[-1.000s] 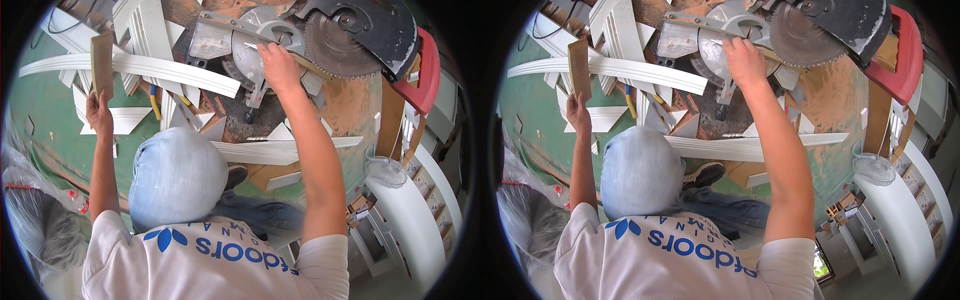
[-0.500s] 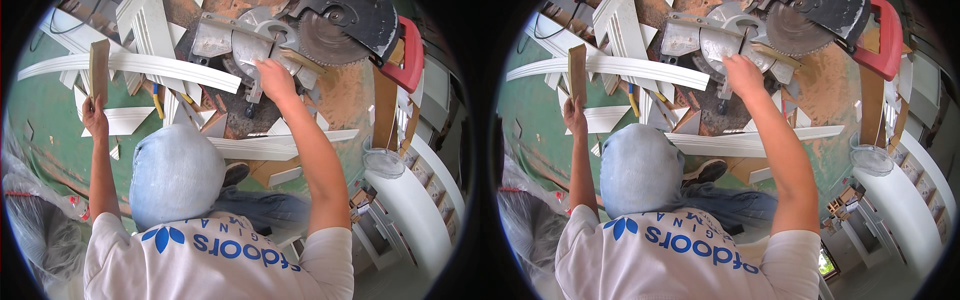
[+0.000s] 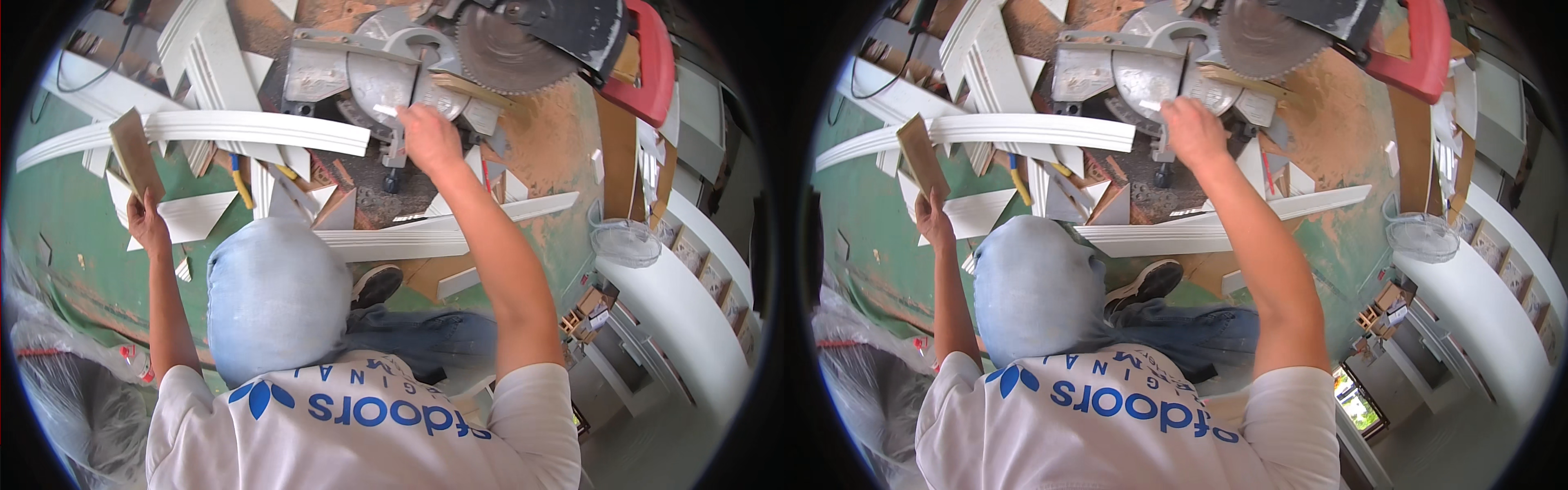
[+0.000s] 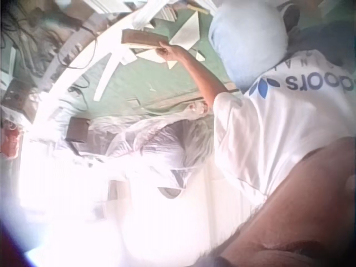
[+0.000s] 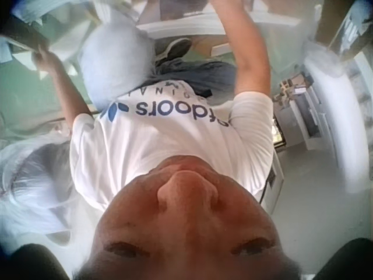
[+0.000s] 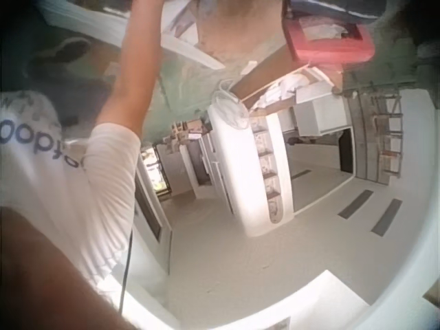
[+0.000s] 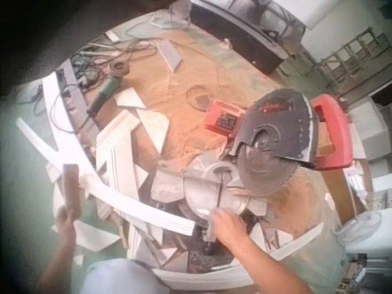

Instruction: Measure and fit white molding to the base of a staircase.

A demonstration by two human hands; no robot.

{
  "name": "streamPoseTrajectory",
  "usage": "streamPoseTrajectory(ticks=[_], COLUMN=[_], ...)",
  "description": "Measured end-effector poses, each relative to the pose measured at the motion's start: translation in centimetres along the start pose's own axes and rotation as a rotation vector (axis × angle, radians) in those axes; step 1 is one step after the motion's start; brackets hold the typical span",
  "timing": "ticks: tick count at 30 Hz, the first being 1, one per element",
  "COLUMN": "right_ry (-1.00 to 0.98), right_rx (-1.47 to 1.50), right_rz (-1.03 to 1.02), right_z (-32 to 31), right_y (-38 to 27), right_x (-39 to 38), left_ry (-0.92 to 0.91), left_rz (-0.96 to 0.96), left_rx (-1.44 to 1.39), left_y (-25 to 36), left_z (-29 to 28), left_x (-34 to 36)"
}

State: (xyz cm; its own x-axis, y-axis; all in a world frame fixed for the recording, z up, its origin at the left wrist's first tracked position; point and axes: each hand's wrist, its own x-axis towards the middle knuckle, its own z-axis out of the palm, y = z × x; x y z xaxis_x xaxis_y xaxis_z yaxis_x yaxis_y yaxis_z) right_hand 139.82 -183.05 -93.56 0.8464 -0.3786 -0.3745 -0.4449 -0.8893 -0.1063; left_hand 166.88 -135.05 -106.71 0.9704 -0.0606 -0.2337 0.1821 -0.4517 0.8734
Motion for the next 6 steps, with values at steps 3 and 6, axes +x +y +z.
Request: streamPoseTrajectory(ticks=[3,6], right_ry=[0.020,0.093], right_rx=[0.138,0.176], right_rz=[0.025,0.351], right_z=[0.6,-0.7], right_y=[1.4,4.9], right_x=[-2.7,-2.5], left_ry=[-0.029,-0.097], left_rz=[-0.011,-0.022], left_rx=[0.059,-0.050], left_y=[-0.5,-1.9], left_z=[0.3,0.0], left_x=[-0.3,-0.4])
